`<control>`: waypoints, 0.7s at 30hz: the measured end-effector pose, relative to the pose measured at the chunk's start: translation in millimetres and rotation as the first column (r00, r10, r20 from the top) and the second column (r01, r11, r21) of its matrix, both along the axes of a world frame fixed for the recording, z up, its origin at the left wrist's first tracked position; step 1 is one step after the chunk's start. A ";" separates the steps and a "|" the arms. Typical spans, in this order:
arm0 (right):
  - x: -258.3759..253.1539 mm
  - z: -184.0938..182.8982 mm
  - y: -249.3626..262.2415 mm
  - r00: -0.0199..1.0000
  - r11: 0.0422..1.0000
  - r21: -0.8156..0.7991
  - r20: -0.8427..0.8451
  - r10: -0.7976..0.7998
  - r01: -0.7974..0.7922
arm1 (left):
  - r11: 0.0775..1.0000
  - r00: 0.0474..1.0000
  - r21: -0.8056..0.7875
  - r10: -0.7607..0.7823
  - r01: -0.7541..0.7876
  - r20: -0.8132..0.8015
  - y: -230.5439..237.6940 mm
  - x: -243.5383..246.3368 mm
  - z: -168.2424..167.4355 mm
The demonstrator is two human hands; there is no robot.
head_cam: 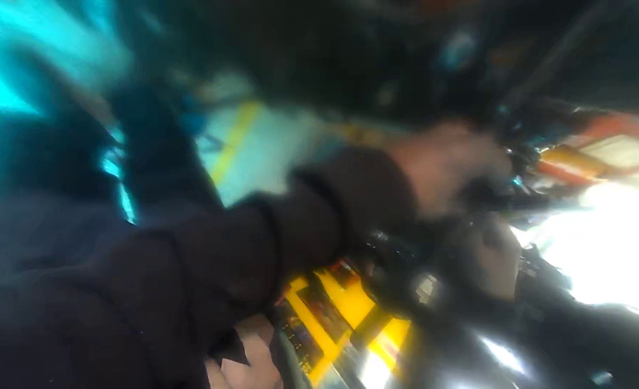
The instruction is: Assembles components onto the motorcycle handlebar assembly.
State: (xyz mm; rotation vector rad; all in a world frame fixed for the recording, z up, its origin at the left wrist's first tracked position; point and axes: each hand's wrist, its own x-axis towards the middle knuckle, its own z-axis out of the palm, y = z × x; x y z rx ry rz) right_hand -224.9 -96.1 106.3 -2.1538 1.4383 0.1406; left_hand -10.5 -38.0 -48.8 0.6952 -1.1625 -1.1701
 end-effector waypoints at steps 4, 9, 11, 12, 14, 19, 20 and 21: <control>7.7 -2.1 7.5 0.999 0.999 -0.010 0.026 -0.040 0.040 | 1.000 1.000 -0.005 0.013 -0.013 -0.011 -0.5 -6.6 -4.0; 7.5 1.2 4.5 1.000 1.000 0.015 -0.015 -0.014 0.015 | 0.990 0.993 0.065 -0.121 0.121 -0.011 -8.1 5.3 -4.3; -7.6 0.3 -4.6 0.998 0.999 0.038 0.058 -0.021 0.019 | 0.990 0.991 0.041 -0.132 0.132 0.005 -12.7 5.8 -6.9; -14.7 -1.1 -8.7 0.996 0.999 0.047 0.091 -0.025 0.021 | 0.992 0.992 0.031 -0.126 0.125 0.019 -13.2 5.7 -7.7; -21.3 -4.1 -11.2 0.989 0.998 0.041 0.136 -0.060 0.055 | 0.997 0.995 0.005 -0.083 0.083 0.060 -12.0 3.9 -9.9; -17.2 -9.7 -5.3 0.969 0.991 0.030 0.210 -0.131 0.127 | 1.000 1.000 -0.009 -0.011 0.011 0.004 -7.7 -8.0 -16.4; -15.4 -11.4 -3.1 0.968 0.990 0.009 0.209 -0.137 0.139 | 1.000 1.000 -0.003 -0.009 0.009 -0.016 -6.3 -9.3 -17.3; -17.7 -13.5 -2.6 0.960 0.988 0.001 0.235 -0.151 0.155 | 1.000 0.999 0.002 -0.005 0.005 -0.037 -4.7 -10.9 -18.5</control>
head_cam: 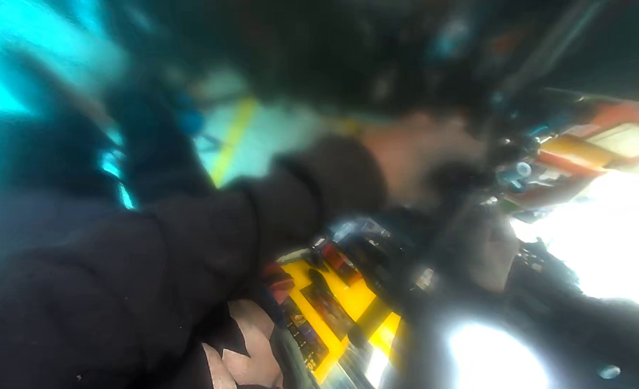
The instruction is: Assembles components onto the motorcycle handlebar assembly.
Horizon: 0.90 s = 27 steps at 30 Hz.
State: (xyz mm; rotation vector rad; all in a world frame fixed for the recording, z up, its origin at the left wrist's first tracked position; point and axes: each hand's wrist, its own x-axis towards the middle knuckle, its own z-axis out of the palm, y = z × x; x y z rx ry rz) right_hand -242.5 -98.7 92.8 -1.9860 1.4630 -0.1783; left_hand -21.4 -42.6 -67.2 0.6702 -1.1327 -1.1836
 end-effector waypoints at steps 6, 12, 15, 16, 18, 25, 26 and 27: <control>-9.3 -9.7 1.2 0.999 0.997 -0.070 0.031 -0.012 0.014 | 0.998 0.998 0.053 -0.024 0.028 -0.064 7.6 -0.8 3.3; -2.6 -0.7 1.3 1.000 0.999 -0.050 0.006 0.009 -0.008 | 0.961 0.948 -0.169 0.249 -0.217 0.196 -18.3 -40.9 -9.7; 3.6 -3.6 1.9 0.998 0.996 -0.087 0.053 0.018 -0.013 | 0.932 0.900 -0.194 0.349 -0.305 0.260 -8.7 -42.8 -2.3; 14.8 -3.9 4.2 1.000 0.994 -0.111 0.027 0.009 -0.006 | 0.929 0.897 -0.175 0.364 -0.327 0.250 -2.0 -37.2 2.8; 28.7 -6.6 4.4 1.000 0.988 -0.153 -0.010 -0.009 0.007 | 0.939 0.924 -0.104 0.342 -0.328 0.173 10.7 -22.1 15.7; 8.4 -11.8 -21.0 0.993 0.994 -0.077 0.089 0.079 -0.072 | 0.911 0.901 -0.033 0.412 -0.411 0.137 14.0 -26.4 18.4; 8.2 -13.8 -23.1 0.991 0.995 -0.077 0.106 0.078 -0.070 | 0.915 0.907 -0.001 0.401 -0.404 0.132 13.5 -27.3 18.8; 7.0 -15.7 -25.4 0.989 0.996 -0.072 0.133 0.064 -0.055 | 0.919 0.912 0.027 0.387 -0.394 0.134 11.9 -27.4 19.0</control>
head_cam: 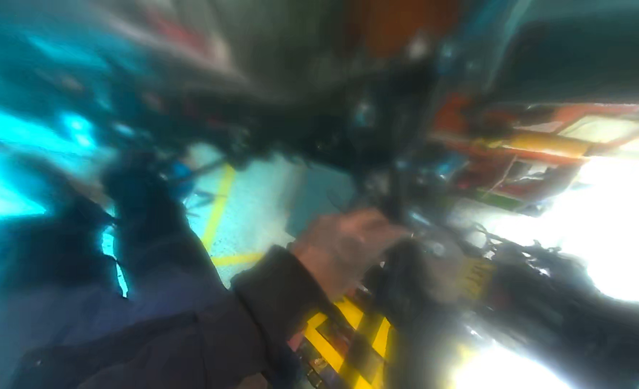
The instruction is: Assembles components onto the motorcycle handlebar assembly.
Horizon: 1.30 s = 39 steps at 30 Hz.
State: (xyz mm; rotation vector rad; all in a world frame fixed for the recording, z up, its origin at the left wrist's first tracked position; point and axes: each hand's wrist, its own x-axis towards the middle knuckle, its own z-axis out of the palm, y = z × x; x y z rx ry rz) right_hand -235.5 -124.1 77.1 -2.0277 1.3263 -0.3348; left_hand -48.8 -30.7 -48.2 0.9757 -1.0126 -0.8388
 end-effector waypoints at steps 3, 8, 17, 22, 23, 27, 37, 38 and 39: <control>1.8 -1.0 -5.1 1.000 1.000 -0.003 0.000 -0.013 0.013 | 0.999 1.000 0.032 -0.026 0.026 -0.013 -7.2 3.5 1.5; 4.1 -14.2 -14.8 0.996 0.998 0.017 0.070 -0.059 0.058 | 0.995 0.996 0.061 -0.081 0.084 -0.050 -8.4 7.3 3.6; -5.6 -27.6 -15.3 0.993 0.996 0.080 0.114 -0.036 0.027 | 0.984 0.985 0.040 -0.174 0.174 -0.003 -11.4 27.0 -22.5; -11.8 -30.9 -17.3 0.989 0.992 0.112 0.131 -0.068 0.053 | 0.960 0.928 0.054 -0.280 0.276 0.245 -28.2 36.6 -20.9; -12.6 -30.2 -18.3 0.990 0.992 0.115 0.128 -0.065 0.050 | 0.952 0.915 0.061 -0.304 0.299 0.266 -30.1 37.3 -20.4; -10.8 -23.2 -18.5 0.992 0.992 0.113 0.110 -0.065 0.052 | 0.953 0.898 0.083 -0.303 0.292 0.317 -38.0 39.1 -18.8; -9.2 -16.7 -15.3 0.996 0.998 0.057 0.090 0.024 -0.029 | 0.960 0.975 0.182 -0.221 0.210 0.038 -12.5 37.8 -9.2; -9.0 -17.4 -13.9 0.995 0.997 0.062 0.095 0.028 -0.034 | 0.962 0.978 0.179 -0.205 0.206 -0.020 -8.7 35.4 -6.9; -7.7 -17.1 -11.9 0.996 0.997 0.065 0.084 0.028 -0.034 | 0.964 0.978 0.171 -0.194 0.205 -0.075 -6.0 32.0 -4.6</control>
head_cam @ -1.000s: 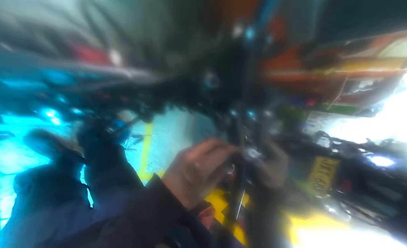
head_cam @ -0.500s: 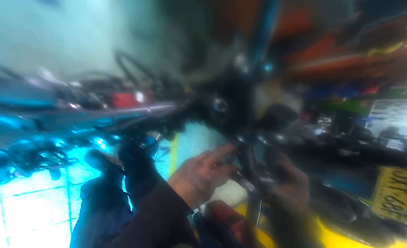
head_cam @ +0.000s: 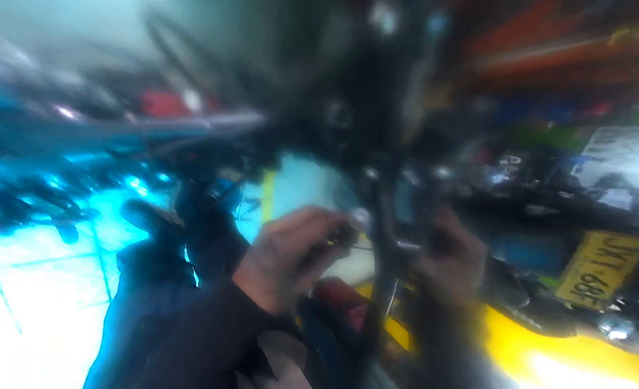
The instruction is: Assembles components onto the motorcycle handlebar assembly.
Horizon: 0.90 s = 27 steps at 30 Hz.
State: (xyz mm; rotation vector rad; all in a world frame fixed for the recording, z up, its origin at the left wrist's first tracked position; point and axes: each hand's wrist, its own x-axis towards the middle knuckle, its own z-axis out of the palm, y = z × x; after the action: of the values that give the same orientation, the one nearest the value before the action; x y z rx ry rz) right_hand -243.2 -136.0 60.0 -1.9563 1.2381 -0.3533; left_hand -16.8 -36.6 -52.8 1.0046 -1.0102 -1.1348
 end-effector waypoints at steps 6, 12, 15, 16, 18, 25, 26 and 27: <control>1.0 2.4 -1.5 0.998 0.999 -0.010 -0.055 0.042 -0.043 | 0.999 0.990 -0.012 0.045 -0.047 -0.132 -2.3 -16.7 8.2; -0.8 4.2 -2.8 0.992 0.997 -0.020 -0.096 0.076 -0.079 | 0.996 0.997 -0.057 0.060 -0.063 -0.054 -4.2 -18.1 1.1; -0.6 4.9 -3.8 0.992 0.997 -0.010 -0.097 0.082 -0.083 | 0.997 0.996 -0.053 0.047 -0.051 -0.069 -4.2 -18.4 -5.7; -0.4 4.9 -3.7 0.993 0.997 0.003 -0.090 0.074 -0.074 | 0.998 0.995 -0.043 0.044 -0.048 -0.093 -3.8 -17.5 -7.4; -5.4 4.0 -2.7 0.996 0.999 0.014 -0.078 0.047 -0.046 | 0.998 0.989 -0.037 0.043 -0.049 -0.143 -2.9 -16.2 -9.7; -16.6 5.0 -2.2 0.998 1.000 -0.005 -0.067 -0.022 0.022 | 0.999 0.987 -0.030 0.014 -0.019 -0.159 -9.7 -10.5 -0.3; -15.2 5.8 -3.2 0.997 1.000 0.001 -0.071 -0.003 0.004 | 0.998 0.989 -0.047 0.025 -0.032 -0.144 -9.9 -11.2 -1.5; -16.9 6.6 -4.0 0.997 1.000 -0.008 -0.080 0.009 -0.010 | 0.997 0.991 -0.056 0.036 -0.044 -0.126 -9.7 -12.0 -2.1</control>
State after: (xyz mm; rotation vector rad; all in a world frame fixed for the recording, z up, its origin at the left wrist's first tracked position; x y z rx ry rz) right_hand -260.1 -139.9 66.7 -1.9994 1.2793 -0.2779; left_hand -28.8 -46.3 -55.0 0.8919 -0.9143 -1.1147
